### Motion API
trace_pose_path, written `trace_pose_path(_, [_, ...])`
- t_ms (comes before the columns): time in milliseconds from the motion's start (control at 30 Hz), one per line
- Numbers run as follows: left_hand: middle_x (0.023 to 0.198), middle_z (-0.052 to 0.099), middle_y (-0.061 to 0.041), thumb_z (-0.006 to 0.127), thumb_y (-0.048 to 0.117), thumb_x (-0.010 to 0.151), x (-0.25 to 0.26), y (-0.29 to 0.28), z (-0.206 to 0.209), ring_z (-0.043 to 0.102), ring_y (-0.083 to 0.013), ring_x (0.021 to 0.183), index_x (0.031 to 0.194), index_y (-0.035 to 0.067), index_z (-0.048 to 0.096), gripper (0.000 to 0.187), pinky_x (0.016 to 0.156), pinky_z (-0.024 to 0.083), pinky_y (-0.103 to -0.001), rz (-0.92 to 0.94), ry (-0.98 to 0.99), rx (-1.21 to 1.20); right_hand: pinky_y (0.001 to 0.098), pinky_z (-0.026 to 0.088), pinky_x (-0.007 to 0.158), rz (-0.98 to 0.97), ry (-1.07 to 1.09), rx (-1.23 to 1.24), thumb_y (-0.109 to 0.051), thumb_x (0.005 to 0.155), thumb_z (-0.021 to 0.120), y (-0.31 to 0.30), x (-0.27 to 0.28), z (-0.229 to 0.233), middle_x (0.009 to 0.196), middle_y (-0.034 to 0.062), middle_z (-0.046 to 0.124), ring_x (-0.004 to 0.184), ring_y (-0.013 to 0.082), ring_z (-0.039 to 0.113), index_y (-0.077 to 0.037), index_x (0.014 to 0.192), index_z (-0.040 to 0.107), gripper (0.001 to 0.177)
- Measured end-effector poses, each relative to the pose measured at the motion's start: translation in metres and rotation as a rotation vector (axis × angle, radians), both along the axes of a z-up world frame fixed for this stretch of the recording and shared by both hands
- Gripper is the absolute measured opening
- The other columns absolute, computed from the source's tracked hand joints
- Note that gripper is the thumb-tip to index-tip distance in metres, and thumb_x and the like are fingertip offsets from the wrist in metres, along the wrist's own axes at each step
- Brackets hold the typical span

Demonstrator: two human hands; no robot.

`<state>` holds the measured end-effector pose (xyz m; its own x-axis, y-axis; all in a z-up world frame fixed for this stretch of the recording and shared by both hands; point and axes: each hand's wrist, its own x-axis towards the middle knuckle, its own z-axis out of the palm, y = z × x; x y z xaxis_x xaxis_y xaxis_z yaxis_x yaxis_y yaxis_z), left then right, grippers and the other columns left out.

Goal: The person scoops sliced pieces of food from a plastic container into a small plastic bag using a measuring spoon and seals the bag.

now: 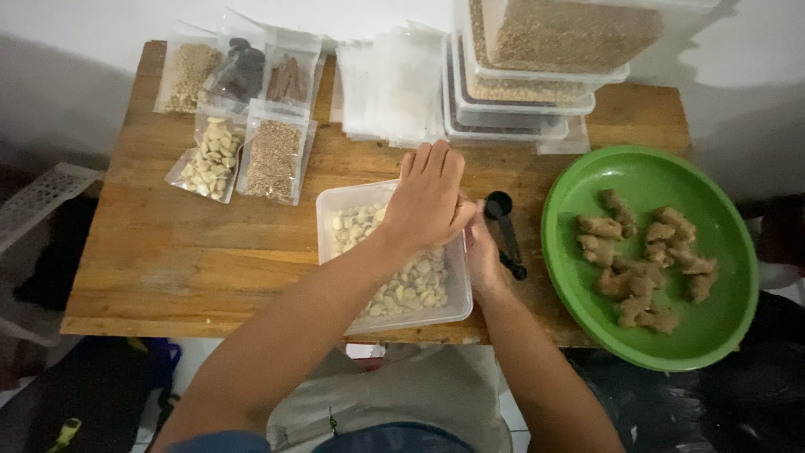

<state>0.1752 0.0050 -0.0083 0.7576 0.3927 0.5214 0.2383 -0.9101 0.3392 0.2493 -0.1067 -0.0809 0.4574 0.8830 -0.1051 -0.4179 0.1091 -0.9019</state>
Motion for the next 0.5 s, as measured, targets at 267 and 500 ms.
trace_pose_path(267, [0.107, 0.052, -0.012, 0.058, 0.042, 0.08, -0.001, 0.0, -0.003, 0.045, -0.0333, 0.104, 0.096, 0.013, 0.064, 0.033, 0.09, 0.035, -0.048, -0.159, 0.038, 0.042, 0.0464, 0.055, 0.09, -0.09, -0.174, 0.033, -0.023, 0.088, 0.076, -0.008, 0.014, 0.003, 0.119, 0.0193, 0.069, 0.109, 0.0325, 0.067, 0.002, 0.127, 0.064, 0.048])
trace_pose_path(500, [0.13, 0.057, -0.014, 0.067, 0.067, 0.076, -0.043, -0.044, 0.031, 0.045, -0.034, 0.128, 0.128, 0.009, 0.062, 0.078, 0.113, 0.03, -0.054, -0.31, 0.201, 0.055, 0.0331, 0.053, 0.073, -0.224, -0.444, -0.033, -0.011, 0.089, 0.076, -0.016, 0.011, 0.019, 0.085, 0.0116, 0.072, 0.09, 0.0132, 0.061, 0.001, 0.091, 0.075, 0.012])
